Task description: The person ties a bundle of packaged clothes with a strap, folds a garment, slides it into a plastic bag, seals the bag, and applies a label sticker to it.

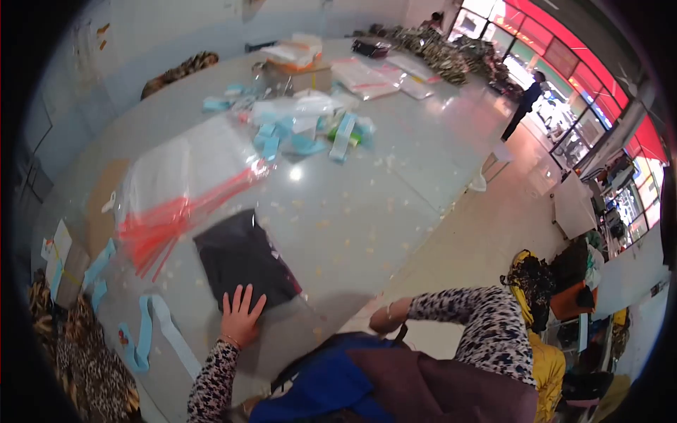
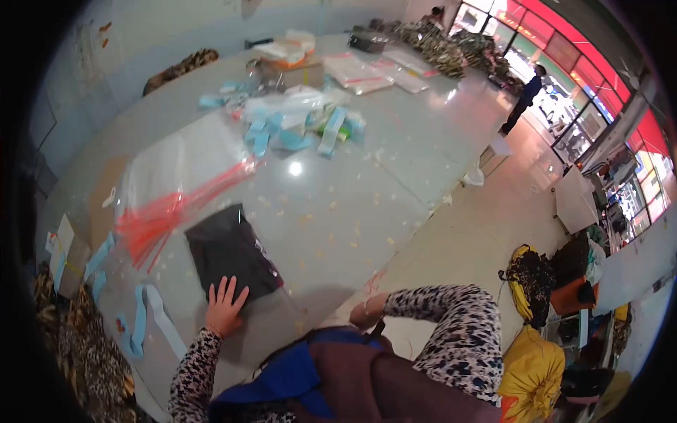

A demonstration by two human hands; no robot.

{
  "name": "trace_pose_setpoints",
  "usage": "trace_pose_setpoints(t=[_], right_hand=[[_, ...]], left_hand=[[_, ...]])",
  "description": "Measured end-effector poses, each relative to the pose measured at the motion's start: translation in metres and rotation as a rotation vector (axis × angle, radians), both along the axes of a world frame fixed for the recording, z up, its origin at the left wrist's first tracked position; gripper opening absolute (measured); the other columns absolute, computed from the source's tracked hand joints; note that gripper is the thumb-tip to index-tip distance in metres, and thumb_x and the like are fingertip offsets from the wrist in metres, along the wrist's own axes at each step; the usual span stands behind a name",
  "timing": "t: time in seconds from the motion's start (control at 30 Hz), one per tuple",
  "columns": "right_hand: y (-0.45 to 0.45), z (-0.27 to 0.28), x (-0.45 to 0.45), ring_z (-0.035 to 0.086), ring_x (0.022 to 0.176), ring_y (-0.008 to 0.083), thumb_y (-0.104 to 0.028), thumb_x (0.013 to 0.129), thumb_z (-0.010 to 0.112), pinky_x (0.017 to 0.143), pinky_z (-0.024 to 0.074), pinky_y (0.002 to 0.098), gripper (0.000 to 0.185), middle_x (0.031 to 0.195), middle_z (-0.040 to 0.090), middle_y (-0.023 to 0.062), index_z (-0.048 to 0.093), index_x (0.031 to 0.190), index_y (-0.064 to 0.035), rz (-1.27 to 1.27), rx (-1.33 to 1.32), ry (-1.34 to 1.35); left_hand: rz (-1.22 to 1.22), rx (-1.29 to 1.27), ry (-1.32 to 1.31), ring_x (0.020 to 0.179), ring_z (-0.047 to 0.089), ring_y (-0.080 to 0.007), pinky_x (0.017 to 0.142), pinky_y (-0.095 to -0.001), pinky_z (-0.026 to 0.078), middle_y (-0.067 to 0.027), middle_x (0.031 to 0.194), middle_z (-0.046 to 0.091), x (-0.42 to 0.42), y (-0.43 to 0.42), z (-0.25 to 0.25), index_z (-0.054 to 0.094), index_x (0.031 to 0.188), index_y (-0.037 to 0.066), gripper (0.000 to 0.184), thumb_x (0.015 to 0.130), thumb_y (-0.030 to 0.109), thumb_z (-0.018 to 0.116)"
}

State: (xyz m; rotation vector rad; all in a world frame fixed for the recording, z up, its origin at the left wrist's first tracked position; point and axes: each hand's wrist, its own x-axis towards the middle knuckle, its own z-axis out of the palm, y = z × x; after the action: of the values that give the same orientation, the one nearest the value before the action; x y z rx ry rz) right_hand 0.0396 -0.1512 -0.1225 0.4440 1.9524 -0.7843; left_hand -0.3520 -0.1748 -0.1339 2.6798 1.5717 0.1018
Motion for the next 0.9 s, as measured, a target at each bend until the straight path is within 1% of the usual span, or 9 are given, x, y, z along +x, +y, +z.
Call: trace_pose_setpoints(t=[0.07,0.13,0.2,0.23,0.33,0.43,0.53,0.73,0.9], right_hand=[[0.017,-0.016,0.026,0.059,0.098,0.035,-0.034,0.079,0.071,0.084,0.0453,0.0457,0.041,0.098,0.062,0.0162,0.063,0.105,-0.003,-0.139,-0.015,0.304],[0.017,-0.039,0.028,0.058,0.096,0.033,-0.028,0.078,0.071,0.082,0.047,0.0421,0.037,0.111,0.057,0.0137,0.063,0.108,-0.008,-0.471,0.354,0.805],[0.031,-0.038,0.008,0.056,0.096,0.0307,-0.013,0.079,0.067,0.078,0.0509,0.0372,0.038,0.11,0.055,0.0118,0.061,0.116,-0.0159,-0.676,0.517,0.999],[0.042,-0.042,0.002,0.055,0.098,0.029,-0.006,0.079,0.063,0.078,0.0519,0.0368,0.041,0.112,0.054,0.0102,0.061,0.118,-0.0181,-0.547,0.672,1.079],[0.069,-0.037,-0.036,0.054,0.103,0.0271,-0.005,0.077,0.061,0.082,0.0504,0.0377,0.044,0.116,0.053,0.0074,0.062,0.118,-0.0204,-0.133,0.862,1.228],[0.086,-0.028,-0.072,0.05,0.11,0.0235,-0.009,0.07,0.062,0.093,0.0456,0.0391,0.048,0.117,0.051,0.0046,0.061,0.115,-0.0237,0.171,0.84,1.33],[0.093,-0.035,-0.095,0.048,0.112,0.0216,-0.015,0.074,0.061,0.098,0.0406,0.0418,0.037,0.117,0.051,0.0009,0.064,0.109,-0.0265,0.366,0.837,1.359],[0.092,-0.04,-0.102,0.046,0.113,0.0177,-0.02,0.074,0.065,0.1,0.0342,0.0475,0.018,0.114,0.051,-0.0047,0.066,0.091,-0.0246,0.391,0.805,1.346],[0.083,-0.037,-0.104,0.051,0.105,0.0159,-0.02,0.076,0.068,0.098,0.031,0.0484,0.012,0.102,0.057,-0.0058,0.064,0.087,-0.0208,0.16,0.714,1.355]], left_hand=[[-0.067,0.116,-0.026,0.136,0.032,-0.0317,0.109,-0.0562,0.023,-0.0147,0.145,0.037,-0.005,-0.022,0.001,0.045,0.135,0.011,0.066,0.071,0.013,0.061],[-0.123,0.06,-0.013,0.134,0.036,-0.0271,0.11,-0.0522,0.027,-0.0131,0.141,0.042,-0.015,-0.045,0.002,0.047,0.13,0.002,0.053,0.078,0.012,0.054],[-0.187,0.091,-0.034,0.133,0.039,-0.0266,0.11,-0.0512,0.028,-0.0129,0.138,0.046,-0.026,-0.069,-0.003,0.05,0.127,0.001,0.049,0.079,0.011,0.052],[-0.201,0.096,-0.022,0.132,0.04,-0.0262,0.111,-0.0507,0.028,-0.0125,0.137,0.047,-0.03,-0.077,-0.007,0.051,0.127,0.002,0.048,0.08,0.011,0.052],[-0.223,0.116,0.0,0.13,0.043,-0.026,0.111,-0.0493,0.03,-0.0119,0.133,0.051,-0.042,-0.091,-0.02,0.053,0.124,0.004,0.044,0.081,0.012,0.053],[-0.203,0.141,-0.015,0.127,0.046,-0.0265,0.111,-0.0484,0.031,-0.0118,0.128,0.054,-0.046,-0.092,-0.023,0.055,0.122,0.004,0.042,0.081,0.013,0.054],[-0.175,0.148,-0.049,0.124,0.048,-0.0267,0.11,-0.048,0.032,-0.0116,0.122,0.056,-0.048,-0.092,-0.027,0.056,0.119,0.004,0.04,0.08,0.012,0.055],[-0.114,0.142,-0.113,0.117,0.052,-0.0259,0.11,-0.0483,0.033,-0.0108,0.114,0.059,-0.059,-0.095,-0.044,0.058,0.109,0.003,0.032,0.078,0.01,0.057],[-0.036,0.124,-0.197,0.113,0.055,-0.0262,0.108,-0.0472,0.035,-0.011,0.111,0.06,-0.058,-0.094,-0.045,0.059,0.101,0.004,0.025,0.077,0.009,0.06]])
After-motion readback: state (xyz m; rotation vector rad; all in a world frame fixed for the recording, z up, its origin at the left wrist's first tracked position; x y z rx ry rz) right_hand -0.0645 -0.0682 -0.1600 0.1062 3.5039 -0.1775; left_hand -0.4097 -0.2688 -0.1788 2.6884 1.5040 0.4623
